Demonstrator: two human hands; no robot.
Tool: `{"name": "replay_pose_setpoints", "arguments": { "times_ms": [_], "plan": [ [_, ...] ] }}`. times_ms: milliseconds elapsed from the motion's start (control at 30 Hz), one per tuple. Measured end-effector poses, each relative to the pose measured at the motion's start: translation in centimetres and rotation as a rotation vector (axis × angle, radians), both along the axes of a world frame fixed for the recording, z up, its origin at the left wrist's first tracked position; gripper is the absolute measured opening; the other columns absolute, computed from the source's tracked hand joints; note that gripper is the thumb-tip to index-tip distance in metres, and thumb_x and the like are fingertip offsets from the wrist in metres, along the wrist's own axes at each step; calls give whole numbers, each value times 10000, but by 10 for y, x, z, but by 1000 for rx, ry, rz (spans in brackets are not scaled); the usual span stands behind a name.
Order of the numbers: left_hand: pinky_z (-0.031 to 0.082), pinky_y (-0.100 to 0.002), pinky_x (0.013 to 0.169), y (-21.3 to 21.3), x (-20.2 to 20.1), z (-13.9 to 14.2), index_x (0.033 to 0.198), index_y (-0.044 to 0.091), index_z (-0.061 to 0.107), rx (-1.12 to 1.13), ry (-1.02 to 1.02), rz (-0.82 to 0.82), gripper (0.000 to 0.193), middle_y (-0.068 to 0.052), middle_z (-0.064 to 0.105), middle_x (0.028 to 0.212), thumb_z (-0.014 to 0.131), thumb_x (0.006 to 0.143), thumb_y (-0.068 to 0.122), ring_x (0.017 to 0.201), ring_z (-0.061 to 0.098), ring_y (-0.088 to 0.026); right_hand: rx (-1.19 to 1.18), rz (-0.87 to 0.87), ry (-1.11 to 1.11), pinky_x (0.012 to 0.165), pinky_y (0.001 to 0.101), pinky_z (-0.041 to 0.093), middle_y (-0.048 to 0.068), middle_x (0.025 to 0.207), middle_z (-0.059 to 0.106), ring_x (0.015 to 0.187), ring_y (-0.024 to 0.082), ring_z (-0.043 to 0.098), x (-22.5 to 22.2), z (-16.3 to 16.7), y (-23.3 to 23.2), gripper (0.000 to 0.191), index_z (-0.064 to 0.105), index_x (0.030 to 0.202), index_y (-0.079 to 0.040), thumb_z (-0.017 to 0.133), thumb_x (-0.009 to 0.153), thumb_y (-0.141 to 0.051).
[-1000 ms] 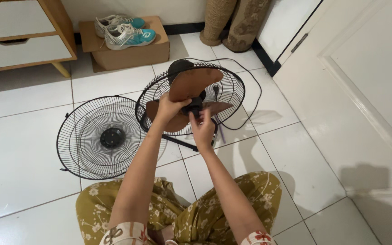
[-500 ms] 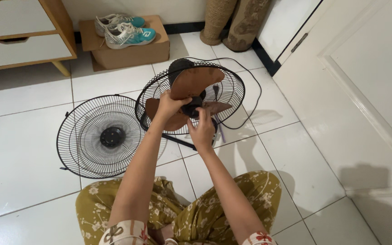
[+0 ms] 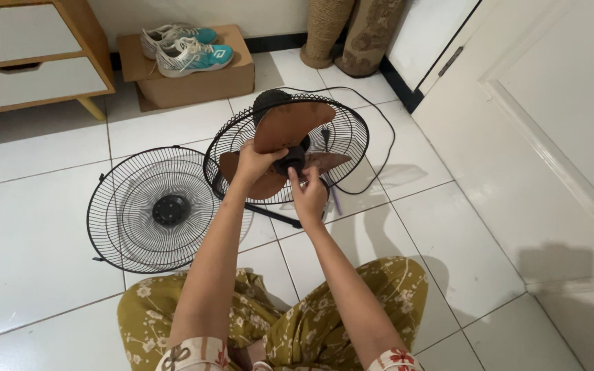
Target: The person sits on the floor and disassembles an electric desk fan, removing the front grille, unscrewing the blade cap and taking off the fan blades. They then use a toothbrush to brush the grille guard while the motor housing and blades lie beside it.
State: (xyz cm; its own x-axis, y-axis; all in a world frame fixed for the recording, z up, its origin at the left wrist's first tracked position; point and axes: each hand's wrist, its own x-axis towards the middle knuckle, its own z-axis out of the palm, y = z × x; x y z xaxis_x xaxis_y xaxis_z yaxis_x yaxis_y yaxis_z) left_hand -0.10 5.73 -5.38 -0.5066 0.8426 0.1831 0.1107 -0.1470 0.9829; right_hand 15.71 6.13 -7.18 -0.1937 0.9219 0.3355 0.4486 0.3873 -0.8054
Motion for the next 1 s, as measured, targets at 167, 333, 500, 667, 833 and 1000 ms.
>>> {"name": "replay_pose_setpoints", "arguments": {
  "times_ms": [167,333,500,667,833,1000],
  "plan": [
    [609,-286,726,0,-1,-3,1009,-13,770,35,84,17,326,-97,805,945,891,743,133,835,758,-140,253,-4,-56,676,457,511,127,905,714,810,345,685,5,-4,2,374,613,1054,-65,631,1034,-439],
    [593,-288,721,-5,0,0,1027,-7,760,25,113,28,353,-99,802,956,892,739,149,846,751,-143,405,91,1,729,462,528,164,1049,636,898,352,657,3,-4,-5,383,573,1170,-49,736,949,-315],
    [540,-311,551,-6,0,4,994,-14,772,-139,43,32,315,-128,771,809,887,765,169,634,692,-155,524,74,-165,715,448,547,142,1022,610,935,363,660,1,-2,-6,392,613,1117,-79,795,780,-163],
    [557,-269,538,-4,-1,3,953,-20,778,9,83,26,296,-77,782,811,892,752,165,636,701,-106,533,40,-112,698,426,545,110,969,649,896,340,668,0,-2,-3,348,613,1039,-71,810,764,-148],
    [579,-259,548,-5,-4,7,964,-17,776,-4,106,28,302,-62,778,806,893,752,164,634,717,-103,-164,1,198,595,413,494,113,718,679,632,342,623,-8,-3,1,396,591,932,-7,804,894,-339],
    [563,-289,500,-6,-1,11,952,-29,770,-77,71,27,290,-97,760,764,876,767,167,563,684,-131,-106,20,45,629,408,482,85,721,711,673,281,665,-5,-3,5,424,699,969,-85,569,1036,-482]
  ]
}}
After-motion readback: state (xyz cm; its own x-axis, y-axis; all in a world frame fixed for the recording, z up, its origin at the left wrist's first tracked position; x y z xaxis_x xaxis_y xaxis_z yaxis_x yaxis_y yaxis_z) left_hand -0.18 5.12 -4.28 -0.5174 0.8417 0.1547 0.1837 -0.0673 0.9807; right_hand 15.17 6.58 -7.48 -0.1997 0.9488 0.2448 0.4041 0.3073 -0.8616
